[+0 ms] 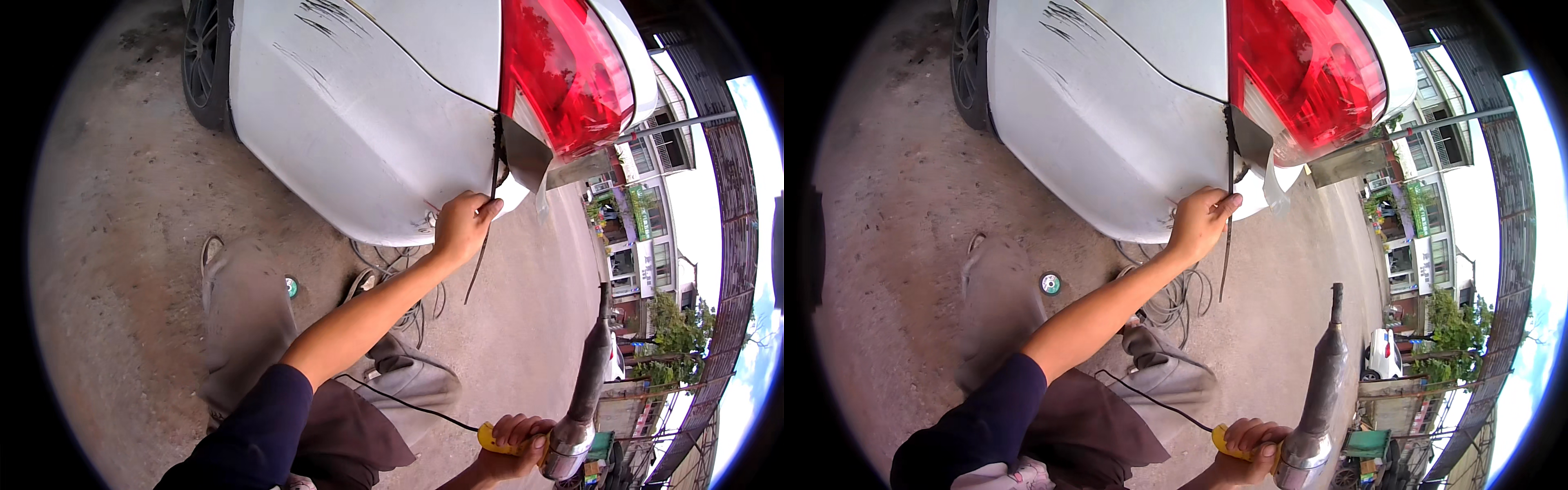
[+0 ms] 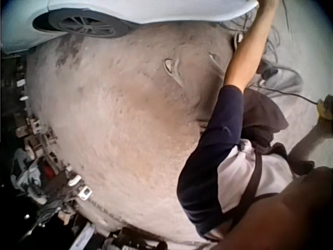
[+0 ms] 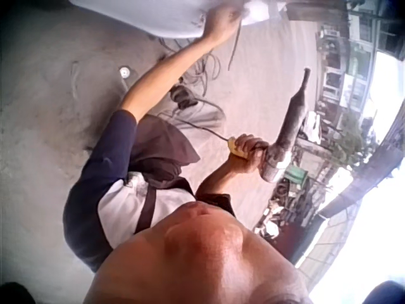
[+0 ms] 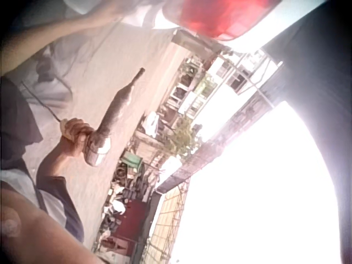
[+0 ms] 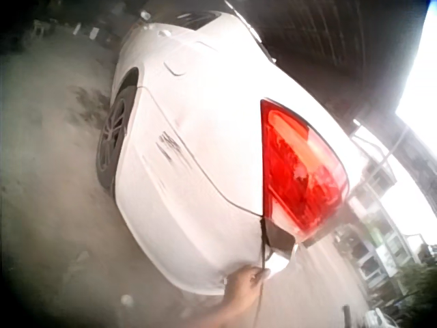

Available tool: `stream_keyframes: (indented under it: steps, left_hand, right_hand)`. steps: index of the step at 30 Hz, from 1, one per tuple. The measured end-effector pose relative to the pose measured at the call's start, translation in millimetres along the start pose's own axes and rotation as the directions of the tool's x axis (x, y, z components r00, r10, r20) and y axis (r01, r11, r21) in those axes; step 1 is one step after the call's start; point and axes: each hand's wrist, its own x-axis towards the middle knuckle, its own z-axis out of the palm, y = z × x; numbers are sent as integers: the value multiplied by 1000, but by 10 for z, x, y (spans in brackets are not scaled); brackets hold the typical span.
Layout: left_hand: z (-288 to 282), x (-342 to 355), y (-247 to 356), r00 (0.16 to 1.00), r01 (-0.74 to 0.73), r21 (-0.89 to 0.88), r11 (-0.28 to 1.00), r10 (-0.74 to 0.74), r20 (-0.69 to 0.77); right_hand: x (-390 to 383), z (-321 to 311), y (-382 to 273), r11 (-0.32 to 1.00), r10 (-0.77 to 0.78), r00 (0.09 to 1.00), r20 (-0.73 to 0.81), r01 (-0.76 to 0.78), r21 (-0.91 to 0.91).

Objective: The person uses a heat gun and a metal rod to push out a dent on the rear bumper of a white car. They repeatedly apply heat and pressure to the damaged area, then peel off a protective film to inspect the result.

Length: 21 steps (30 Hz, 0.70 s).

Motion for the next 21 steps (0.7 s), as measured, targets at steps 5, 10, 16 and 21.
stream_keyframes:
  steps: [5,10,16,21]
  left_hand:
    - [-120,51,29,934,313,-426,849,-195,299]
    - [-76,93,-35,962,189,-454,871,-72,263]
    - [-11,118,-31,953,233,-426,874,-117,280]
    - [36,132,-141,969,167,-505,846,-47,242]
  right_hand:
    - [309,746,350,975,29,987,158,7,-223]
    - [534,962,696,860,68,978,196,43,-509]
    - [736,1047,933,832,39,979,198,78,-550]
    - [781,1078,1050,813,8,974,227,126,-569]
